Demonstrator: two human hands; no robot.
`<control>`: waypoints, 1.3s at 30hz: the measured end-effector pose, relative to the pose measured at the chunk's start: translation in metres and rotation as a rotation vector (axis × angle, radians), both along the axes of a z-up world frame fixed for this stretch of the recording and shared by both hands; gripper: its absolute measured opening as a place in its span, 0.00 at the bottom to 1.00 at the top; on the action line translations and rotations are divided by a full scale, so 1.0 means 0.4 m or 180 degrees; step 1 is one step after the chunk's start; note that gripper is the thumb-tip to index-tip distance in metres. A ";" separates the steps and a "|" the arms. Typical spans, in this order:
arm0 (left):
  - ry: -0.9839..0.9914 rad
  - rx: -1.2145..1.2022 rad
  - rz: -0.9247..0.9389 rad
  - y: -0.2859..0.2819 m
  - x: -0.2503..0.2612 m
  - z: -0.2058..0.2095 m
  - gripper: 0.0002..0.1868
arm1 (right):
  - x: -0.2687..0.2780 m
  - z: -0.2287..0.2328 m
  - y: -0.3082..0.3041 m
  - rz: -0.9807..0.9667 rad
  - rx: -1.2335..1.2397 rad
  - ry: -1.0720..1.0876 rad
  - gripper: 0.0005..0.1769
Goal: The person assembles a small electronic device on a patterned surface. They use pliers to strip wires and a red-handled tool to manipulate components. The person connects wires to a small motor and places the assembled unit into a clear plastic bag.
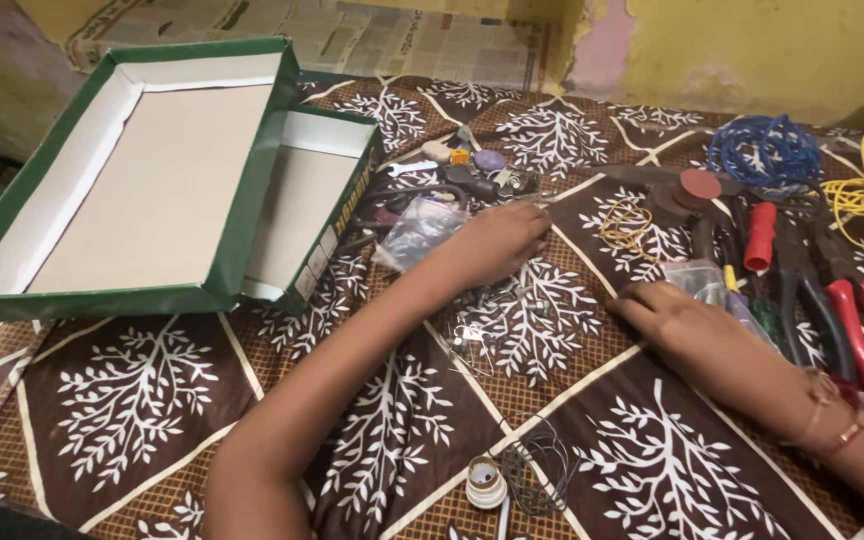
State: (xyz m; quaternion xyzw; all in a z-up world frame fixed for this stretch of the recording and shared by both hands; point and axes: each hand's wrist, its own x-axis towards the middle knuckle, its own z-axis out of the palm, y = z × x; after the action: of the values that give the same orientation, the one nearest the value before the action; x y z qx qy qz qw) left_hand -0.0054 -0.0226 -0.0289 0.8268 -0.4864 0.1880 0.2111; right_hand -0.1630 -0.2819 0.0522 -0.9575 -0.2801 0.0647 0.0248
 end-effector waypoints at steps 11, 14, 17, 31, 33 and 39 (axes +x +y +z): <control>-0.0376 -0.0347 0.0138 0.118 -0.009 0.061 0.05 | 0.130 -0.136 0.163 0.0680 0.0878 -0.0142 0.44; -0.0538 -0.0512 0.0423 0.168 -0.012 0.077 0.06 | 0.191 -0.142 0.205 0.0772 0.1016 -0.0324 0.44; -0.0415 -0.0629 0.0619 0.204 -0.024 0.091 0.06 | 0.241 -0.145 0.239 0.0652 0.1107 -0.0425 0.42; 0.2375 0.0338 -0.0133 0.250 -0.404 0.212 0.27 | 0.080 -0.057 0.185 0.1263 0.1277 -0.0256 0.43; 0.2036 0.0749 -0.0421 0.254 -0.489 0.209 0.34 | -0.005 -0.059 0.150 0.1693 0.1081 0.0253 0.55; 0.1830 0.0615 -0.0448 0.230 -0.596 0.179 0.43 | -0.122 -0.089 0.113 0.1748 0.0825 0.1008 0.60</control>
State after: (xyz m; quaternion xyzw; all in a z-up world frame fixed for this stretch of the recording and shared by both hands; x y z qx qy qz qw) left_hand -0.2440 0.0694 0.0428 0.8265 -0.4785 -0.1157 0.2730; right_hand -0.2118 -0.2367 0.0164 -0.8133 -0.5260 0.1807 0.1711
